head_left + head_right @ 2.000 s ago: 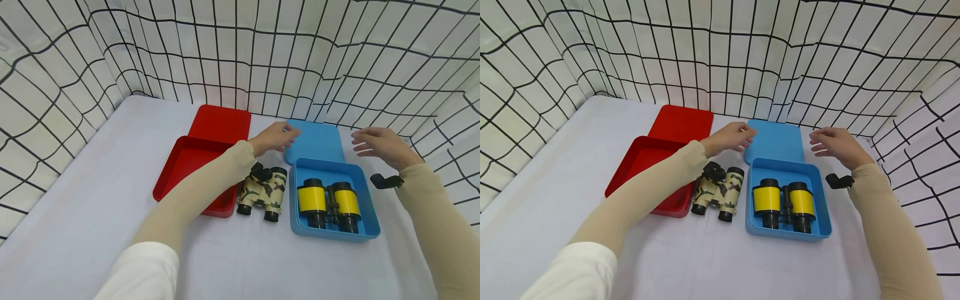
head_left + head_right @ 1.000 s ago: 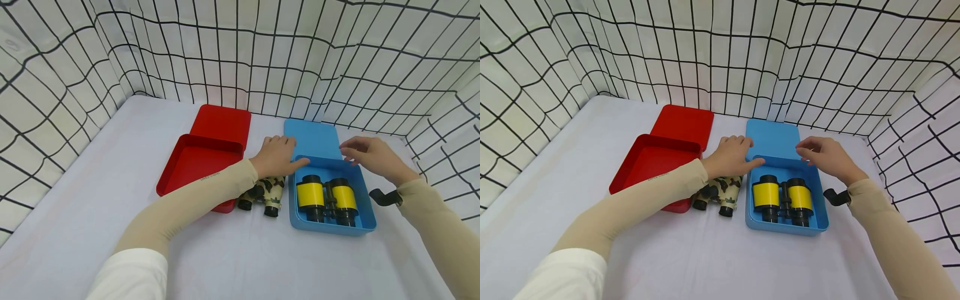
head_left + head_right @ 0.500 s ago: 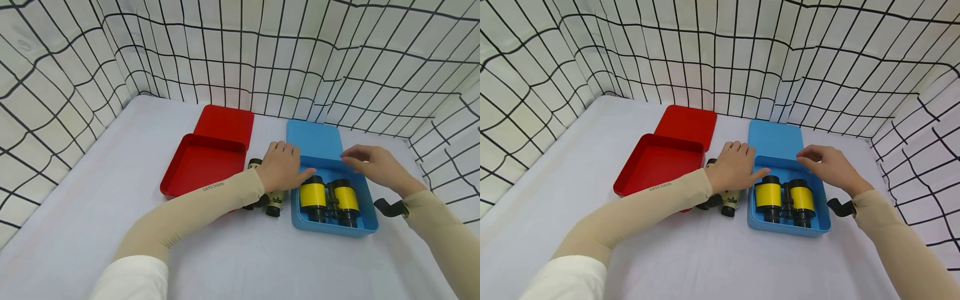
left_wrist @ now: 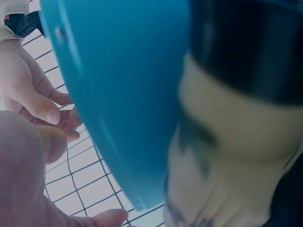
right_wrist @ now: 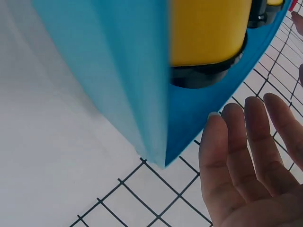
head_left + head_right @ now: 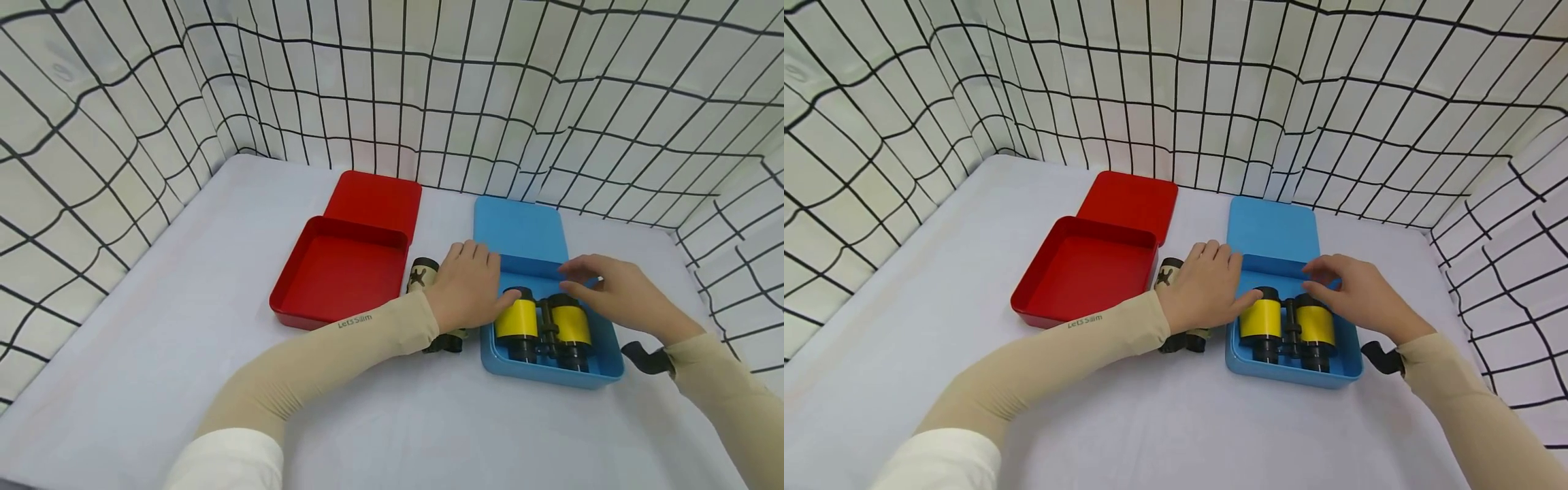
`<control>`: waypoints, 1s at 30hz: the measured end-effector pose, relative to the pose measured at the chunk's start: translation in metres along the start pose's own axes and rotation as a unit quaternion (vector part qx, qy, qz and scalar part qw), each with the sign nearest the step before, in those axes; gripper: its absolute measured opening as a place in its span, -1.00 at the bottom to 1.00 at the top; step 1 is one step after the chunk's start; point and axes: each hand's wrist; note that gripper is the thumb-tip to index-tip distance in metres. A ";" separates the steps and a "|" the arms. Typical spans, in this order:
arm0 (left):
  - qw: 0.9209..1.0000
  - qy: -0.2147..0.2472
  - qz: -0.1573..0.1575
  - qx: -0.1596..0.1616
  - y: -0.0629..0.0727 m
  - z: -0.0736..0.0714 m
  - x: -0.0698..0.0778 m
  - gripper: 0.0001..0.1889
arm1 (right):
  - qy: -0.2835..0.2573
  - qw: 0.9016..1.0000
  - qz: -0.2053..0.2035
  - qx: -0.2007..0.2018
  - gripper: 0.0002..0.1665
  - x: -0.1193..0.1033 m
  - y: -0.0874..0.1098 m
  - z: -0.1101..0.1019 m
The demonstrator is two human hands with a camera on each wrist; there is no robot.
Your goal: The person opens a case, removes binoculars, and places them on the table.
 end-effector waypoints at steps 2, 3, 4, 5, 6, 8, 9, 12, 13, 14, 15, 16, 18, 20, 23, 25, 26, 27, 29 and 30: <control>1.000 -0.004 0.000 0.000 0.001 0.004 0.000 -0.35 | 0.008 1.000 -0.009 0.002 -0.49 -0.001 0.002 0.002; 1.000 -0.006 0.001 0.001 0.002 0.005 0.000 -0.36 | 0.013 1.000 -0.012 0.000 -0.45 -0.001 0.003 0.003; 1.000 -0.008 0.002 0.003 0.002 0.007 -0.001 -0.38 | 0.019 1.000 -0.016 0.000 -0.41 -0.002 0.004 0.004; 1.000 -0.011 0.003 0.004 0.003 0.008 -0.001 -0.39 | 0.027 0.999 -0.018 -0.001 -0.37 -0.002 0.005 0.005; 1.000 -0.012 0.004 0.007 0.003 0.009 -0.001 -0.39 | 0.034 0.999 -0.019 -0.003 -0.32 -0.003 0.006 0.005; 1.000 -0.014 0.005 0.010 0.004 0.011 -0.002 -0.40 | 0.049 0.999 -0.022 -0.006 -0.25 -0.004 0.009 0.008; 1.000 -0.014 0.005 0.011 0.004 0.012 -0.002 -0.41 | 0.056 0.998 -0.024 -0.007 -0.22 -0.005 0.010 0.009; 1.000 -0.013 0.004 0.013 0.005 0.013 -0.002 -0.42 | 0.066 0.997 -0.033 -0.010 -0.14 -0.006 0.013 0.012; 1.000 -0.014 0.003 0.012 0.005 0.014 -0.002 -0.42 | 0.068 0.997 -0.036 -0.011 -0.11 -0.007 0.014 0.013; 1.000 -0.014 0.002 0.012 0.005 0.014 -0.002 -0.42 | 0.069 0.997 -0.039 -0.012 -0.09 -0.007 0.014 0.014; 1.000 -0.015 0.002 0.012 0.005 0.015 -0.002 -0.43 | 0.070 0.997 -0.041 -0.013 -0.06 -0.007 0.015 0.015; 1.000 -0.016 0.001 0.013 0.006 0.016 -0.002 -0.43 | 0.070 0.997 -0.042 -0.015 -0.04 -0.008 0.016 0.015; 1.000 -0.019 0.001 0.014 0.006 0.017 -0.001 -0.43 | 0.073 0.996 -0.042 -0.020 0.01 -0.008 0.017 0.016; 1.000 -0.019 0.000 0.015 0.006 0.018 0.000 -0.42 | 0.075 0.996 -0.042 -0.024 0.05 -0.007 0.018 0.017; 1.000 -0.022 -0.002 0.016 0.006 0.020 0.001 -0.39 | 0.077 0.996 -0.047 -0.026 0.10 -0.006 0.019 0.019; 1.000 -0.026 -0.003 0.018 0.005 0.022 0.001 -0.38 | 0.080 0.995 -0.054 -0.019 0.11 -0.006 0.019 0.021; 0.999 -0.027 -0.002 0.018 0.004 0.022 0.001 -0.37 | 0.084 0.995 -0.056 -0.017 0.11 -0.005 0.020 0.021; 0.999 -0.027 -0.002 0.017 0.004 0.022 0.001 -0.37 | 0.086 0.994 -0.058 -0.015 0.12 -0.005 0.020 0.022; 0.999 -0.026 0.000 0.020 0.003 0.023 0.002 -0.36 | 0.090 0.994 -0.060 -0.010 0.12 -0.005 0.020 0.023; 0.999 -0.025 0.003 0.023 0.003 0.023 0.003 -0.36 | 0.092 0.994 -0.060 -0.009 0.12 -0.005 0.021 0.023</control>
Point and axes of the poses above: each hand's wrist, its own y-axis away from the middle knuckle, its own z-axis out of the palm, x = y × z, and after that the axes turned 14 degrees about y, right-handed
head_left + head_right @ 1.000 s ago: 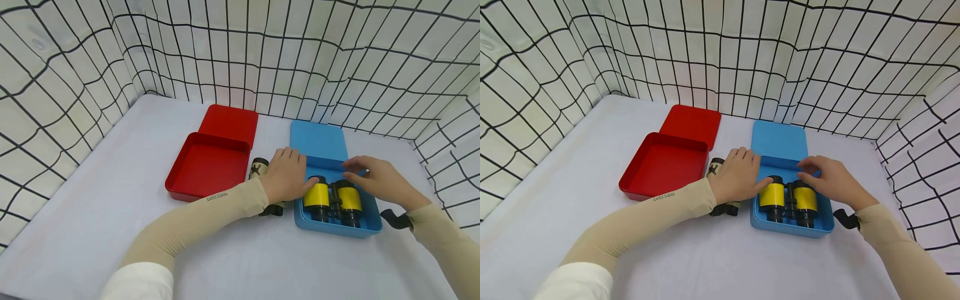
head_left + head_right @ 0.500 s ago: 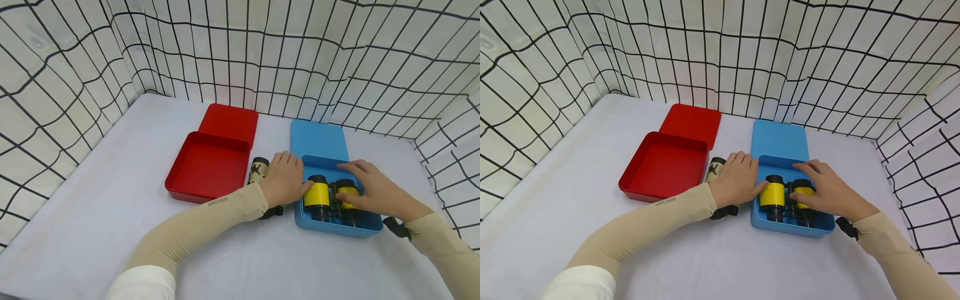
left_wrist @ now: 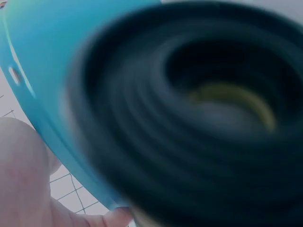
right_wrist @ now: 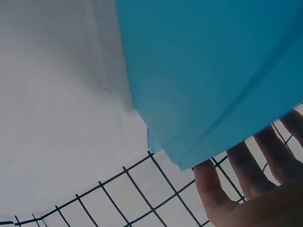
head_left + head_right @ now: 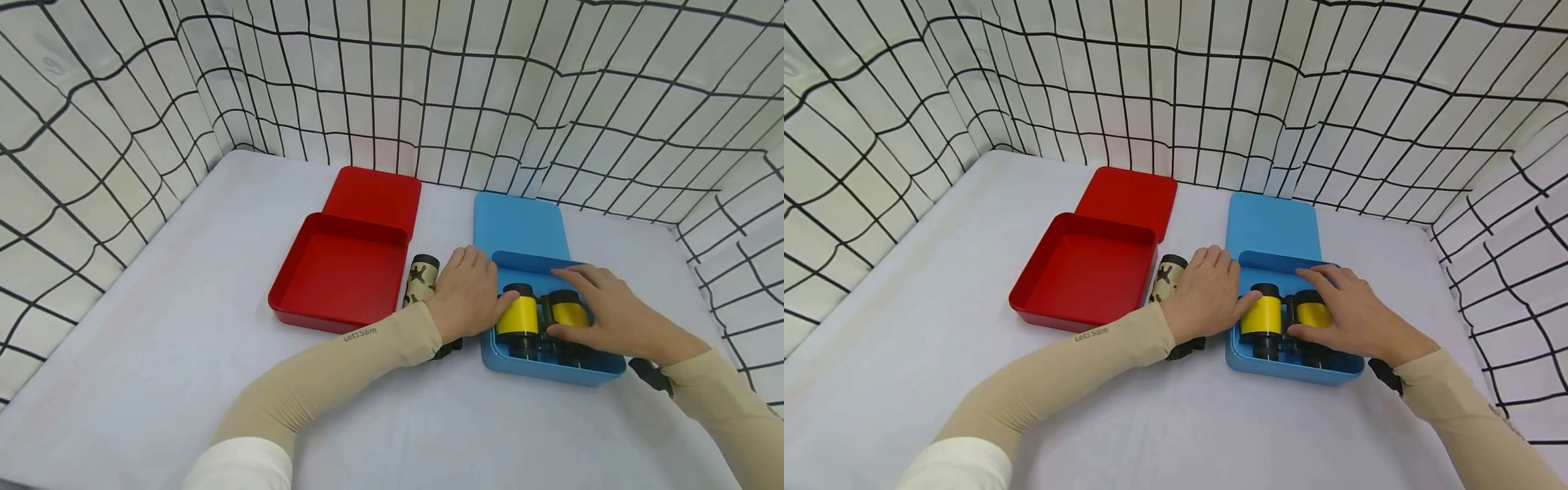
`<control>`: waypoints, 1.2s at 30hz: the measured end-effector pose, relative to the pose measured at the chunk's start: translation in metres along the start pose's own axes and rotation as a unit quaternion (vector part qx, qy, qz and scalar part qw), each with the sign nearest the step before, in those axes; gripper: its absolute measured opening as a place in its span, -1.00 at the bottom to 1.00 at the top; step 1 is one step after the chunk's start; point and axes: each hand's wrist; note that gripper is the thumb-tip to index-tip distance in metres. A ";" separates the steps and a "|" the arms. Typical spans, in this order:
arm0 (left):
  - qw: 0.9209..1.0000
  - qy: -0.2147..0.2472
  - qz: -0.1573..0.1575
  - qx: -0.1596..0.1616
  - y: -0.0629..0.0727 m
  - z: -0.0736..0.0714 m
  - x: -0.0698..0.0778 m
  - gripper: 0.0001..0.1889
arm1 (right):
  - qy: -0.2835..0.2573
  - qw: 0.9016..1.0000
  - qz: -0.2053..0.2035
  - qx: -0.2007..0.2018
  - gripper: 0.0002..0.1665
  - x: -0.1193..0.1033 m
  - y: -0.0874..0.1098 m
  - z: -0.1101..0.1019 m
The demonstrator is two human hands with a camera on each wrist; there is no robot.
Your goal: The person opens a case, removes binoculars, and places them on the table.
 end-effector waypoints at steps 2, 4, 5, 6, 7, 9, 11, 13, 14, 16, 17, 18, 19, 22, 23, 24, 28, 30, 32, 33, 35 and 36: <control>1.000 -0.001 0.006 0.006 0.000 0.001 0.001 -0.37 | 0.006 1.000 -0.002 0.001 0.13 -0.001 0.001 0.000; 1.000 -0.008 0.012 0.016 0.001 0.002 0.002 -0.40 | 0.011 1.000 -0.009 0.005 0.15 -0.002 0.001 0.001; 1.000 -0.013 0.014 0.020 0.001 0.002 0.002 -0.43 | 0.013 1.000 -0.012 0.007 0.15 -0.003 0.001 0.001; 0.999 -0.019 0.016 0.024 0.002 0.002 0.002 -0.46 | 0.015 1.000 -0.014 0.008 0.15 -0.004 0.001 0.001; 0.999 -0.025 0.017 0.028 0.002 0.002 0.003 -0.49 | 0.018 1.000 -0.016 0.011 0.16 -0.005 0.001 0.001; 0.999 -0.034 0.019 0.034 0.002 0.003 0.003 -0.54 | 0.020 1.000 -0.018 0.014 0.17 -0.007 0.001 0.001; 0.998 -0.039 0.022 0.039 0.002 0.003 0.003 -0.58 | 0.024 0.999 -0.021 0.016 0.19 -0.010 0.001 -0.001; 0.998 -0.043 0.022 0.041 0.002 0.004 0.004 -0.59 | 0.031 0.999 -0.030 0.018 0.21 -0.013 0.000 -0.003; 0.998 -0.044 0.021 0.042 0.001 0.004 0.004 -0.60 | 0.032 0.999 -0.035 0.016 0.23 -0.014 0.000 -0.003; 0.998 -0.044 0.020 0.043 0.001 0.004 0.004 -0.61 | 0.034 0.998 -0.042 0.011 0.26 -0.017 -0.001 -0.005; 0.998 -0.043 0.019 0.043 0.000 0.004 0.004 -0.62 | 0.036 0.998 -0.046 0.009 0.26 -0.018 -0.001 -0.005; 0.998 -0.042 0.019 0.044 0.000 0.004 0.004 -0.63 | 0.038 0.998 -0.047 0.007 0.27 -0.018 -0.001 -0.005; 0.998 -0.040 0.019 0.045 0.000 0.004 0.004 -0.64 | 0.040 0.998 -0.046 0.004 0.28 -0.018 -0.001 -0.004; 0.998 -0.033 0.022 0.047 0.000 0.005 0.004 -0.66 | 0.057 0.997 -0.047 0.002 0.30 -0.018 0.000 -0.002; 0.998 -0.030 0.022 0.049 0.000 0.006 0.004 -0.66 | 0.064 0.997 -0.048 0.001 0.31 -0.018 0.000 0.000; 0.998 -0.028 0.023 0.050 0.000 0.006 0.004 -0.66 | 0.071 0.996 -0.049 0.001 0.31 -0.018 0.000 0.001; 0.998 -0.021 0.025 0.057 0.000 0.009 0.004 -0.68 | 0.096 0.994 -0.057 0.008 0.30 -0.017 0.002 0.008; 0.998 -0.023 0.026 0.060 0.000 0.009 0.003 -0.68 | 0.107 0.992 -0.062 0.015 0.28 -0.017 0.002 0.011; 0.997 -0.026 0.027 0.062 0.000 0.010 0.003 -0.68 | 0.117 0.991 -0.065 0.021 0.28 -0.017 0.002 0.013; 0.997 -0.027 0.027 0.063 0.001 0.010 0.003 -0.68 | 0.121 0.990 -0.066 0.024 0.28 -0.017 0.002 0.014; 0.997 -0.028 0.026 0.064 0.001 0.011 0.003 -0.68 | 0.128 0.989 -0.071 0.028 0.28 -0.017 0.002 0.015; 0.997 -0.027 0.026 0.063 0.001 0.011 0.003 -0.68 | 0.132 0.988 -0.073 0.031 0.28 -0.017 0.001 0.016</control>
Point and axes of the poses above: each hand's wrist, its own y-axis away from the middle knuckle, its own z-axis out of the palm, x = y × z, and after that the axes turned 14 degrees about y, right-handed
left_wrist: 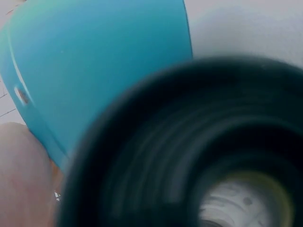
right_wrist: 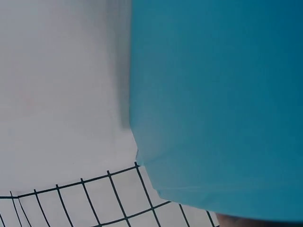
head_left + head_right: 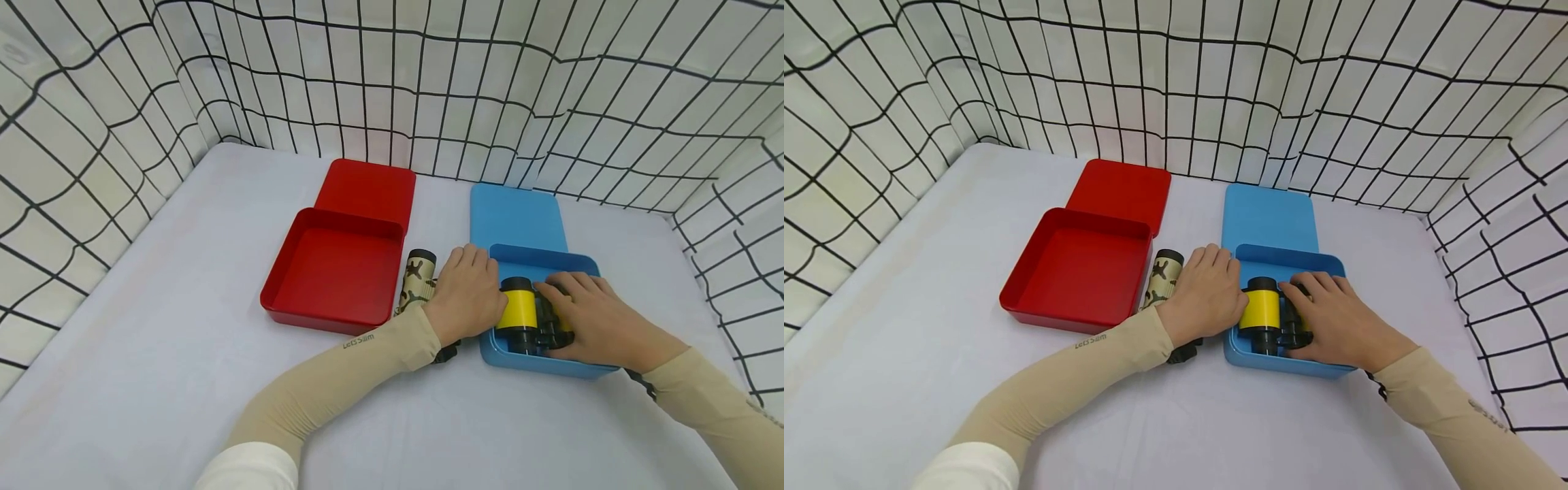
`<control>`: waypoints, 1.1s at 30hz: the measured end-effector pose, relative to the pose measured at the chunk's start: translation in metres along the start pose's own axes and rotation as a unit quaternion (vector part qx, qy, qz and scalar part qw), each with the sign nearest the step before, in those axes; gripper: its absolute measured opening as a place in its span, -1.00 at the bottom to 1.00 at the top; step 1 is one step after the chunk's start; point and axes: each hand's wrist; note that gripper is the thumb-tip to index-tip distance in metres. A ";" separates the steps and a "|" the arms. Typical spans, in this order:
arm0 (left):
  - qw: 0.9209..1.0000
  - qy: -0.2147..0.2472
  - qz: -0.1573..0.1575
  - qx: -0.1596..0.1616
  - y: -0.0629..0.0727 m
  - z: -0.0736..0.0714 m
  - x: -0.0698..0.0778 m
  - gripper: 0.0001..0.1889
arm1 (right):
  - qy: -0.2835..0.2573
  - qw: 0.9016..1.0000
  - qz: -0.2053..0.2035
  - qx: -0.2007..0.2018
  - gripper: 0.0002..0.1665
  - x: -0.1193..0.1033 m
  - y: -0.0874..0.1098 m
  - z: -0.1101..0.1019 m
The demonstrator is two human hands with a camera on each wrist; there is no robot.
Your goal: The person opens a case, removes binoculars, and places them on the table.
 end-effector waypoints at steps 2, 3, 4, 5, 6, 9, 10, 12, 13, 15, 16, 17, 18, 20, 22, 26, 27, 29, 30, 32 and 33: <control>1.000 0.001 -0.001 -0.002 0.000 0.000 0.000 -0.68 | 0.006 1.000 -0.005 0.007 0.28 0.000 -0.001 0.002; 1.000 0.001 -0.001 -0.002 0.000 0.000 0.000 -0.67 | 0.008 1.000 -0.008 0.011 0.28 0.000 -0.001 0.002; 1.000 0.000 0.000 -0.001 0.000 0.001 -0.001 -0.67 | 0.011 1.000 -0.011 0.015 0.28 0.001 -0.001 0.003; 1.000 0.001 0.000 0.000 0.000 0.001 -0.001 -0.67 | 0.013 1.000 -0.014 0.020 0.29 0.001 -0.001 0.004; 1.000 0.001 0.001 0.002 0.000 0.001 -0.001 -0.67 | 0.016 0.999 -0.016 0.023 0.28 0.001 -0.001 0.005; 1.000 -0.001 0.006 0.016 0.000 0.003 -0.001 -0.67 | 0.022 0.999 -0.021 0.035 0.27 0.002 -0.001 0.006; 1.000 -0.001 0.008 0.021 0.001 0.003 -0.002 -0.67 | 0.023 0.999 -0.023 0.039 0.26 0.002 -0.002 0.006; 0.999 -0.002 0.012 0.030 0.001 0.004 -0.002 -0.68 | 0.026 0.998 -0.026 0.048 0.25 0.003 -0.002 0.007; 0.999 -0.002 0.013 0.034 0.001 0.004 -0.002 -0.68 | 0.027 0.998 -0.029 0.053 0.25 0.003 -0.002 0.008; 0.999 -0.002 0.015 0.040 0.002 0.005 -0.002 -0.68 | 0.030 0.997 -0.032 0.061 0.24 0.004 -0.002 0.008; 0.999 0.000 0.014 0.041 0.002 0.005 -0.002 -0.69 | 0.032 0.997 -0.033 0.063 0.24 0.004 -0.002 0.009; 0.999 0.001 0.014 0.041 0.002 0.005 -0.002 -0.69 | 0.034 0.997 -0.034 0.063 0.24 0.004 -0.002 0.009; 0.999 0.003 0.013 0.039 0.002 0.005 -0.002 -0.69 | 0.035 0.997 -0.035 0.061 0.24 0.004 -0.003 0.009; 0.999 0.007 0.012 0.035 0.002 0.005 -0.002 -0.70 | 0.037 0.997 -0.036 0.054 0.24 0.004 -0.003 0.008; 1.000 0.011 0.009 0.025 0.002 0.005 -0.002 -0.70 | 0.038 0.998 -0.036 0.047 0.23 0.004 -0.004 0.008; 1.000 0.013 0.007 0.011 0.002 0.004 -0.001 -0.68 | 0.039 0.997 -0.039 0.047 0.21 0.003 -0.004 0.006; 1.000 0.011 0.008 0.013 0.002 0.004 -0.001 -0.68 | 0.040 0.997 -0.039 0.049 0.20 0.003 -0.004 0.006; 1.000 0.008 0.009 0.020 0.002 0.005 -0.001 -0.69 | 0.042 0.997 -0.040 0.053 0.19 0.003 -0.004 0.006; 1.000 0.006 0.011 0.026 0.002 0.005 -0.001 -0.69 | 0.044 0.997 -0.040 0.054 0.18 0.003 -0.004 0.006; 0.999 0.005 0.012 0.034 0.002 0.006 -0.002 -0.70 | 0.047 0.997 -0.041 0.055 0.18 0.003 -0.005 0.006; 0.999 0.005 0.011 0.037 0.003 0.006 -0.002 -0.70 | 0.048 0.996 -0.042 0.056 0.17 0.003 -0.005 0.006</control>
Point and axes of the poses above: each hand's wrist, its own y-axis away from the middle knuckle, its own z-axis out of the palm, x = y × z, and after that the axes turned 14 degrees about y, right-handed
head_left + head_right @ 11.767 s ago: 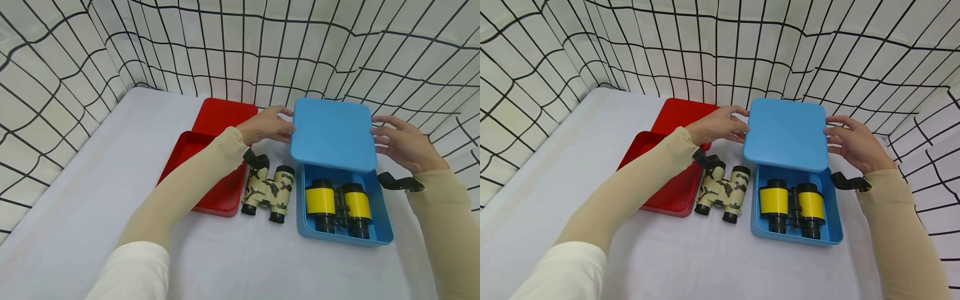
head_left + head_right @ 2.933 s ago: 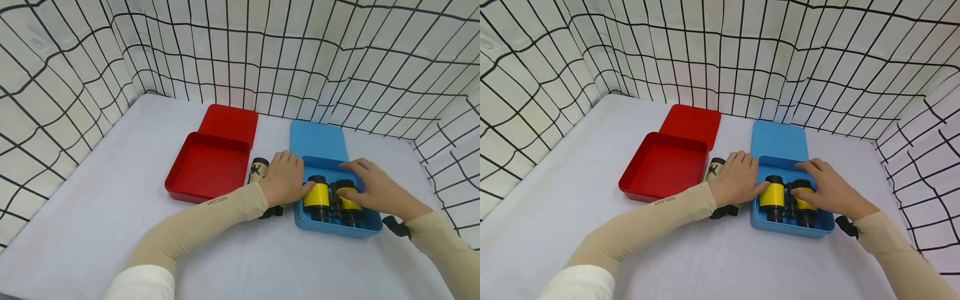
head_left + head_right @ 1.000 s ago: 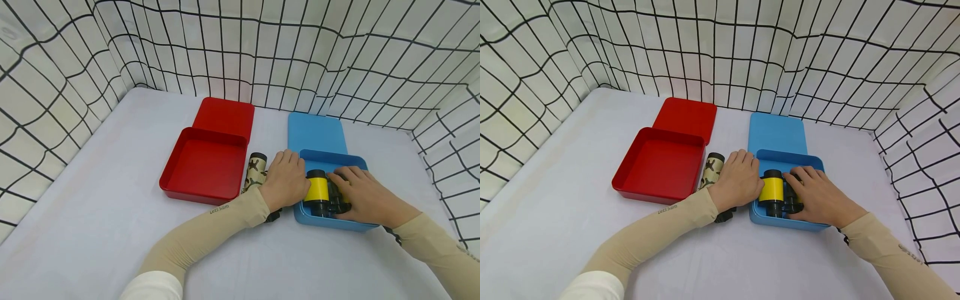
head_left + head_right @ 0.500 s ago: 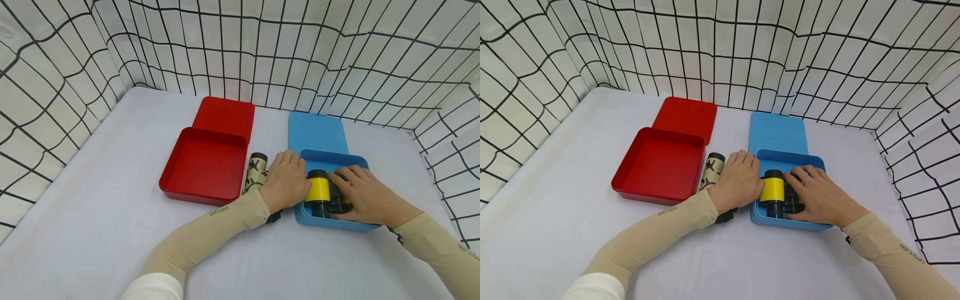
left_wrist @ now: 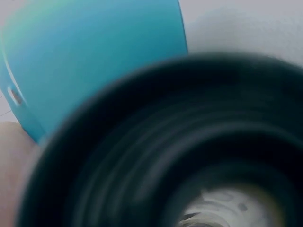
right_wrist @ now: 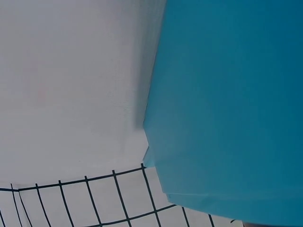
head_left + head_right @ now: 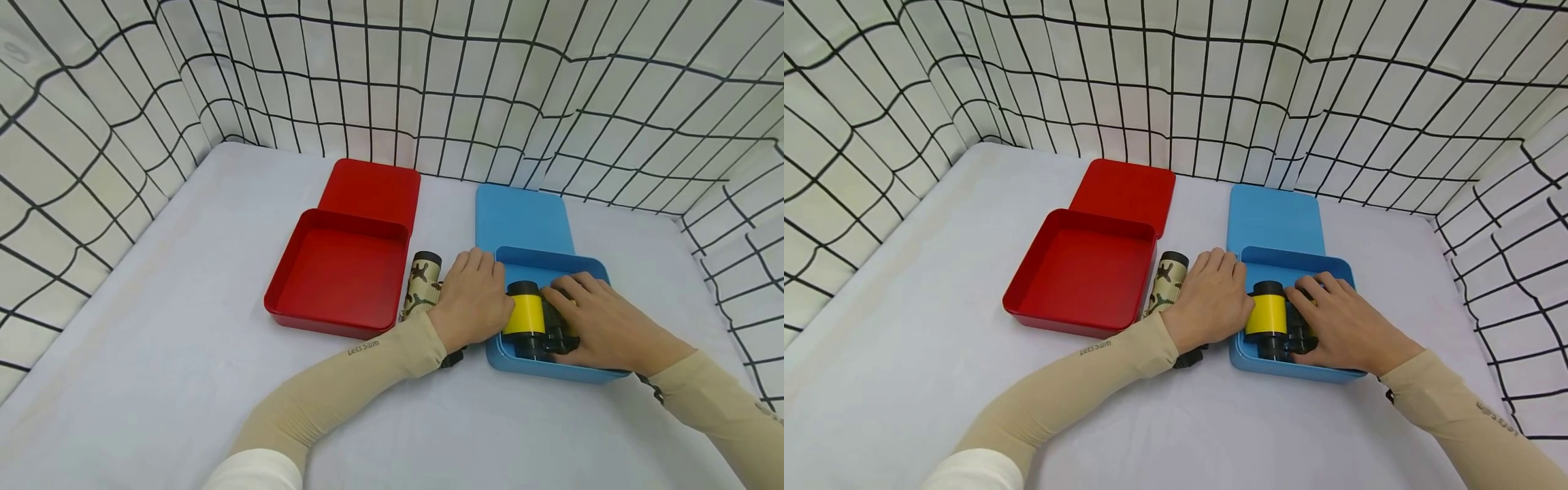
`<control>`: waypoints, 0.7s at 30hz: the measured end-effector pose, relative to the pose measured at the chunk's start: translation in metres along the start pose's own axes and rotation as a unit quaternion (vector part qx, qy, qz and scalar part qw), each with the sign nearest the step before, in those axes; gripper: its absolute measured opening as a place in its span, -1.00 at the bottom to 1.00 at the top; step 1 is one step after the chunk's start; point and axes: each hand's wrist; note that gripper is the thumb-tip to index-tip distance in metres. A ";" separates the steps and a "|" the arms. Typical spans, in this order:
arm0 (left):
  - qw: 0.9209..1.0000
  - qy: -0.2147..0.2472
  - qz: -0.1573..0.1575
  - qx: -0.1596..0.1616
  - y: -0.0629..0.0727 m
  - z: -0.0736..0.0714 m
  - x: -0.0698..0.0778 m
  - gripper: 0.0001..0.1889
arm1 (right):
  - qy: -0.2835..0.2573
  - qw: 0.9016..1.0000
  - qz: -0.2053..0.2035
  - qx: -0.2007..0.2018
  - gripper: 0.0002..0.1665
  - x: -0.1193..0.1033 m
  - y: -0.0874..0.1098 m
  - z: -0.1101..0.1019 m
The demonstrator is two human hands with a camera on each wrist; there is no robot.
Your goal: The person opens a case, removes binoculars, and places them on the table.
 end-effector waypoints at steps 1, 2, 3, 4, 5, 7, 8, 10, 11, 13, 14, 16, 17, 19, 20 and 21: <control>1.000 0.001 0.000 0.001 0.000 0.000 0.000 -0.70 | 0.001 1.000 -0.001 0.002 0.17 0.000 0.000 0.000; 1.000 0.000 0.000 0.003 0.000 0.000 0.000 -0.70 | 0.002 1.000 -0.001 0.003 0.17 0.000 0.000 0.000; 1.000 0.001 0.000 0.003 0.000 -0.001 0.000 -0.70 | 0.003 1.000 -0.002 0.005 0.17 0.000 0.000 0.001; 1.000 0.001 0.001 0.004 0.000 -0.001 0.000 -0.70 | 0.004 1.000 -0.002 0.007 0.17 0.000 0.000 0.001; 1.000 0.000 0.001 0.005 0.000 -0.001 0.000 -0.70 | 0.006 1.000 -0.003 0.010 0.17 0.001 -0.001 0.001; 1.000 -0.002 0.002 0.007 0.001 -0.002 0.000 -0.70 | 0.008 1.000 -0.006 0.017 0.16 0.001 -0.001 0.001; 1.000 -0.003 0.002 0.008 0.001 -0.002 0.000 -0.70 | 0.009 1.000 -0.008 0.020 0.16 0.001 -0.002 0.002; 1.000 -0.003 0.003 0.009 0.001 -0.003 0.000 -0.70 | 0.012 0.999 -0.011 0.028 0.15 0.001 -0.002 0.002; 1.000 -0.003 0.002 0.008 0.001 -0.003 0.000 -0.70 | 0.013 0.999 -0.012 0.031 0.15 0.002 -0.003 0.002; 1.000 -0.001 0.002 0.006 0.001 -0.003 0.000 -0.70 | 0.014 0.999 -0.013 0.033 0.15 0.002 -0.003 0.002; 1.000 0.000 0.001 0.003 0.001 -0.003 0.000 -0.70 | 0.015 0.999 -0.012 0.032 0.15 0.002 -0.003 0.002; 1.000 0.002 0.000 0.000 0.001 -0.002 0.000 -0.70 | 0.017 0.999 -0.012 0.030 0.15 0.002 -0.004 0.002; 1.000 0.003 -0.001 -0.001 0.001 -0.002 0.000 -0.69 | 0.019 0.999 -0.011 0.029 0.16 0.002 -0.004 0.001; 1.000 0.006 -0.003 -0.004 0.001 -0.002 0.000 -0.69 | 0.023 0.999 -0.010 0.029 0.16 0.003 -0.004 0.001; 1.000 0.008 -0.003 -0.005 0.001 -0.002 0.000 -0.69 | 0.026 0.999 -0.010 0.030 0.15 0.003 -0.004 0.001; 1.000 0.011 -0.004 -0.006 0.001 -0.002 0.000 -0.69 | 0.028 0.999 -0.011 0.032 0.15 0.003 -0.004 0.001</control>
Point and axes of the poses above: each hand's wrist, its own y-axis away from the middle knuckle, its own z-axis out of the palm, x = y × z, and after that the axes turned 14 degrees about y, right-handed
